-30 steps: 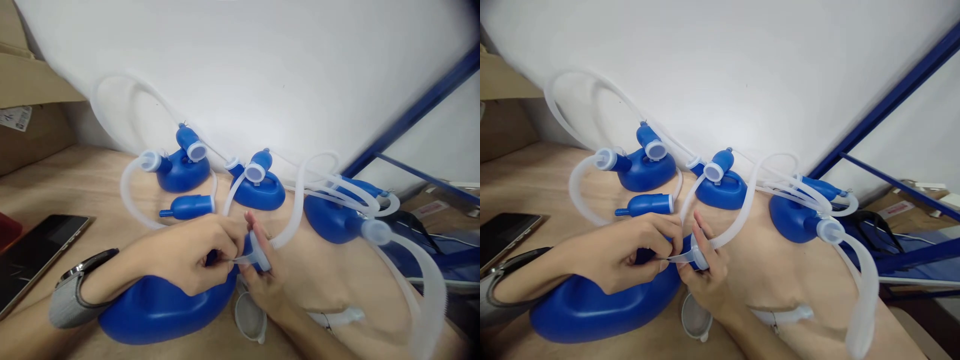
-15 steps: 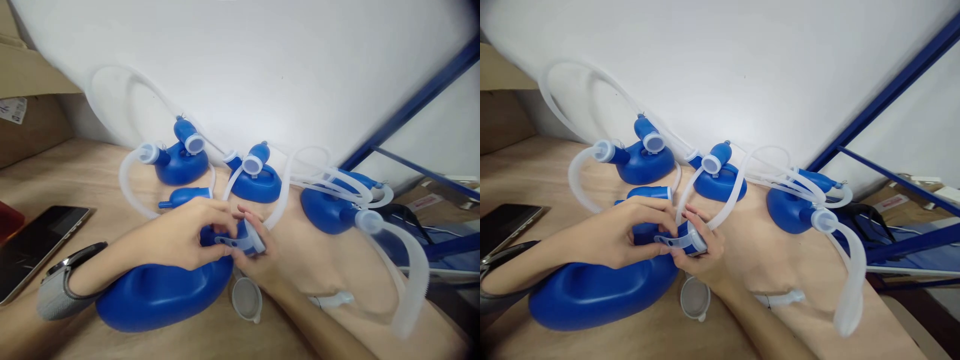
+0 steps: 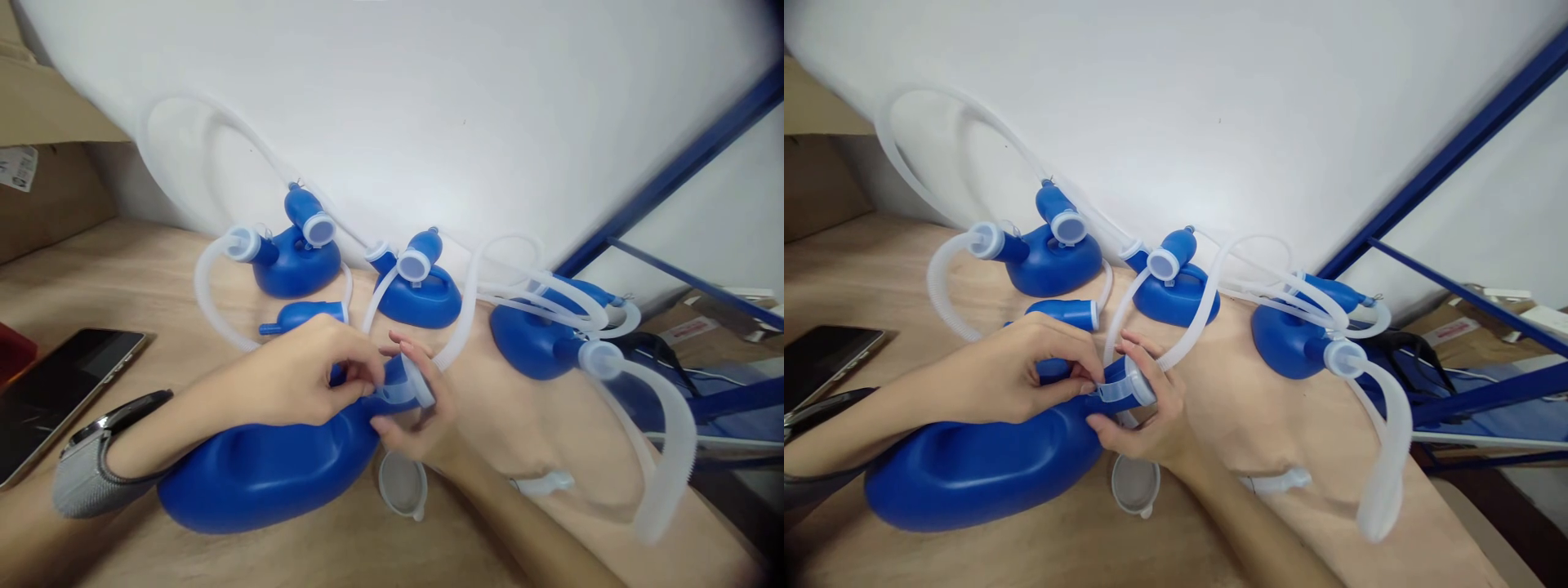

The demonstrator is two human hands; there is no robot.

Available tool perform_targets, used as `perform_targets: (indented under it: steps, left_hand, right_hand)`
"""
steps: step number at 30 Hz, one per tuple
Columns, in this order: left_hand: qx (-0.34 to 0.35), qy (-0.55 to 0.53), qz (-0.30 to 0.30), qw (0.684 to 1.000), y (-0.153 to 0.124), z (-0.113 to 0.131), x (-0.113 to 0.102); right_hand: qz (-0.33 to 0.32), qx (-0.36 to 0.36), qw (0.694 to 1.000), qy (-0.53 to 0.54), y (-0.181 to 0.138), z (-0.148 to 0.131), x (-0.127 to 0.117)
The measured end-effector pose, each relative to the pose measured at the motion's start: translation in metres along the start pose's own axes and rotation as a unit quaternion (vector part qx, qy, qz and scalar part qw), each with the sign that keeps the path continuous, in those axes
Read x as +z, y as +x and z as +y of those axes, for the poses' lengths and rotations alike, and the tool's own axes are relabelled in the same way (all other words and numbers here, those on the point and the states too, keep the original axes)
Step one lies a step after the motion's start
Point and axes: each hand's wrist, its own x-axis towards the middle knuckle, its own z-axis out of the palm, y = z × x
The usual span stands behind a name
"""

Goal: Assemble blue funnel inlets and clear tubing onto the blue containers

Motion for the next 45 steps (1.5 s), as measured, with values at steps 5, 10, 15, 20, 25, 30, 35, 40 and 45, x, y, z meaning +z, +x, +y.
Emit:
perform_targets:
  steps: [5, 10, 15, 20, 25, 30, 35, 40, 45]
  left_hand:
    - [-0.008, 0.011, -0.017, 1.000, 0.001, 0.000, -0.001]
    - [-0.035, 0.035, -0.036, 0.998, 0.003, 0.003, -0.004]
    - [-0.073, 0.065, -0.042, 0.994, 0.002, 0.005, -0.003]
    - [-0.069, 0.078, -0.044, 0.994, 0.003, 0.001, -0.002]
    - [-0.077, 0.087, -0.018, 0.993, 0.001, -0.001, -0.001]
    - [-0.053, 0.039, -0.036, 0.997, 0.000, 0.000, -0.002]
    - [-0.089, 0.048, -0.038, 0.994, 0.001, 0.000, -0.003]
    - [-0.083, 0.055, -0.034, 0.994, -0.003, -0.002, 0.000]
    - [-0.112, 0.140, -0.002, 0.984, -0.001, -0.008, -0.003]
  right_hand:
    - [0.055, 0.041, 0.998, -0.006, 0.005, -0.009, 0.007]
    - [0.054, 0.055, 0.997, -0.015, 0.007, -0.014, 0.008]
    - [0.061, 0.077, 0.995, -0.003, 0.009, -0.020, 0.007]
    - [0.056, 0.101, 0.993, -0.008, 0.012, -0.030, 0.006]
    - [0.061, 0.115, 0.991, -0.011, 0.013, -0.034, 0.006]
    - [0.070, 0.138, 0.988, -0.012, 0.013, -0.036, 0.008]
    - [0.071, 0.139, 0.988, -0.018, 0.009, -0.034, 0.013]
    - [-0.022, 0.123, 0.991, -0.039, -0.015, -0.028, -0.009]
    - [-0.184, 0.078, 0.969, -0.142, -0.063, -0.027, -0.073]
